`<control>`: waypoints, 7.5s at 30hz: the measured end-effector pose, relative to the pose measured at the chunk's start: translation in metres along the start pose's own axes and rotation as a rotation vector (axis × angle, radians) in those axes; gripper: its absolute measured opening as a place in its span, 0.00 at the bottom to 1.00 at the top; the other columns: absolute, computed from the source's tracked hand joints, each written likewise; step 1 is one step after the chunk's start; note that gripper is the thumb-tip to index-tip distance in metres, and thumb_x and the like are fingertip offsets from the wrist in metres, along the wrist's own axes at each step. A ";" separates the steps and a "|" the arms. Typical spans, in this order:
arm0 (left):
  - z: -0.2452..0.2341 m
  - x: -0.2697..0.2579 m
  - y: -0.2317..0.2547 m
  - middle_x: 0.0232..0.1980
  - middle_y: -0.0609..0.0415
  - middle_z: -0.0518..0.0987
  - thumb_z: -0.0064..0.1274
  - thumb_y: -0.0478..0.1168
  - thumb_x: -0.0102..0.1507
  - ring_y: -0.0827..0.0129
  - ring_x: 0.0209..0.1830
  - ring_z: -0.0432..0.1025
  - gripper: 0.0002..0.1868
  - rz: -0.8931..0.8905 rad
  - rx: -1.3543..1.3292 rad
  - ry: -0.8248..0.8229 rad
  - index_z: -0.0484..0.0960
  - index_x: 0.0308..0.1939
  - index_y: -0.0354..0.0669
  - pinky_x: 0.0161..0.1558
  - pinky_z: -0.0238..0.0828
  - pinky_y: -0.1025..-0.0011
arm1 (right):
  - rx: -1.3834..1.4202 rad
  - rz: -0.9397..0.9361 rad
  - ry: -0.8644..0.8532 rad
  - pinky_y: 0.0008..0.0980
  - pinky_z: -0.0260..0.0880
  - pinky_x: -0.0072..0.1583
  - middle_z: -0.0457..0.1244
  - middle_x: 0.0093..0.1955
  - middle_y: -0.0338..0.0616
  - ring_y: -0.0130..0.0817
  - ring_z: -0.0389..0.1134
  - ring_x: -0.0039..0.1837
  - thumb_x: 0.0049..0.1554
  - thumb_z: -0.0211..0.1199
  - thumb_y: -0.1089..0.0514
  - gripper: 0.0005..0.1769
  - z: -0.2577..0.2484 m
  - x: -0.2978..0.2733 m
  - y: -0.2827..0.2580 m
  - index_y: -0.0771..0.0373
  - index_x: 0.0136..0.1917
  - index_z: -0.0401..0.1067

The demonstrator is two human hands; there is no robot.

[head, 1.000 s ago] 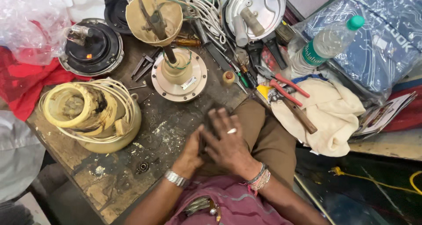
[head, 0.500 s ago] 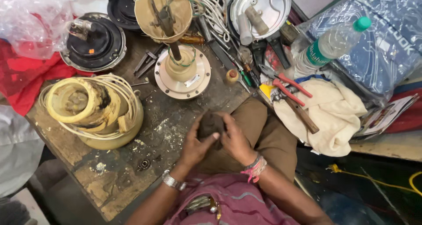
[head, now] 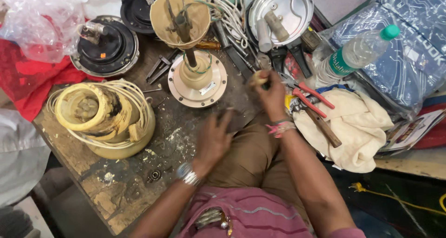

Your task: The person sits on the floor and works on a disassembled electrical appliance, likely a mixer or grinder. They use a screwdriver to adjust internal components and wires, then wipe the base with a cloth. Another person briefly assists by handing over a plastic bag containing parts.

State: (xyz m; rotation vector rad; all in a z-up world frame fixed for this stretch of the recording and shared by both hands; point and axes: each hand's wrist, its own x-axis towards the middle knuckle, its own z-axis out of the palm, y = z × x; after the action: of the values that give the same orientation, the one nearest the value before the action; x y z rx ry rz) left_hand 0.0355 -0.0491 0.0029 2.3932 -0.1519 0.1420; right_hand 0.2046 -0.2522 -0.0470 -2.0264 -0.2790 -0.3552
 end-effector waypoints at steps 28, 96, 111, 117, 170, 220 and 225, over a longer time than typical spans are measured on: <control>0.106 0.091 0.014 0.69 0.34 0.67 0.45 0.39 0.63 0.45 0.59 0.67 0.23 0.387 0.271 -0.011 0.77 0.62 0.43 0.56 0.69 0.54 | -0.178 0.000 0.101 0.26 0.71 0.53 0.68 0.58 0.45 0.28 0.69 0.51 0.54 0.78 0.63 0.29 -0.115 -0.033 -0.097 0.67 0.66 0.72; -0.020 -0.022 -0.073 0.32 0.44 0.83 0.54 0.38 0.55 0.52 0.34 0.80 0.07 -0.018 0.662 -0.486 0.87 0.29 0.45 0.32 0.77 0.56 | 0.046 0.058 0.190 0.31 0.73 0.60 0.66 0.67 0.50 0.32 0.70 0.57 0.60 0.64 0.70 0.30 -0.017 -0.099 0.007 0.68 0.73 0.60; 0.033 -0.002 -0.097 0.33 0.46 0.85 0.50 0.42 0.62 0.54 0.30 0.81 0.11 0.131 0.687 -0.554 0.88 0.32 0.49 0.27 0.75 0.55 | -0.009 -0.018 0.206 0.32 0.73 0.59 0.67 0.64 0.49 0.36 0.71 0.56 0.60 0.64 0.69 0.26 -0.018 -0.096 0.002 0.67 0.70 0.63; 0.028 0.023 -0.042 0.31 0.47 0.80 0.49 0.38 0.60 0.57 0.27 0.77 0.13 0.256 0.543 -0.167 0.84 0.47 0.45 0.27 0.72 0.59 | -0.028 -0.016 0.208 0.32 0.73 0.58 0.66 0.64 0.49 0.36 0.71 0.56 0.59 0.64 0.70 0.26 -0.018 -0.094 0.000 0.66 0.69 0.64; 0.081 0.010 -0.019 0.36 0.39 0.78 0.49 0.35 0.58 0.52 0.23 0.75 0.30 0.284 0.403 -0.030 0.73 0.66 0.47 0.21 0.72 0.59 | -0.122 -0.478 -0.696 0.40 0.68 0.49 0.66 0.48 0.43 0.43 0.67 0.47 0.49 0.67 0.64 0.21 -0.054 -0.185 -0.137 0.59 0.58 0.75; -0.125 -0.057 -0.073 0.72 0.36 0.72 0.40 0.30 0.65 0.52 0.68 0.72 0.33 -0.459 -1.511 0.769 0.57 0.76 0.27 0.63 0.73 0.58 | 0.918 0.581 -0.405 0.33 0.69 0.66 0.64 0.65 0.48 0.34 0.67 0.64 0.64 0.59 0.69 0.28 0.018 -0.150 -0.044 0.68 0.76 0.60; -0.133 -0.050 -0.071 0.64 0.39 0.77 0.40 0.31 0.65 0.61 0.54 0.75 0.40 -0.532 -1.593 0.622 0.51 0.82 0.48 0.53 0.72 0.63 | 0.887 0.591 -0.416 0.33 0.69 0.67 0.65 0.65 0.47 0.33 0.67 0.64 0.62 0.59 0.69 0.29 0.017 -0.147 -0.050 0.67 0.76 0.60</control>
State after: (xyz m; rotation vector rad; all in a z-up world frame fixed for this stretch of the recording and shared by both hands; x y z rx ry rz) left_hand -0.0109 0.0967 0.0464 0.6801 0.4934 0.3344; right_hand 0.0525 -0.2207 -0.0673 -1.1912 -0.0514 0.4982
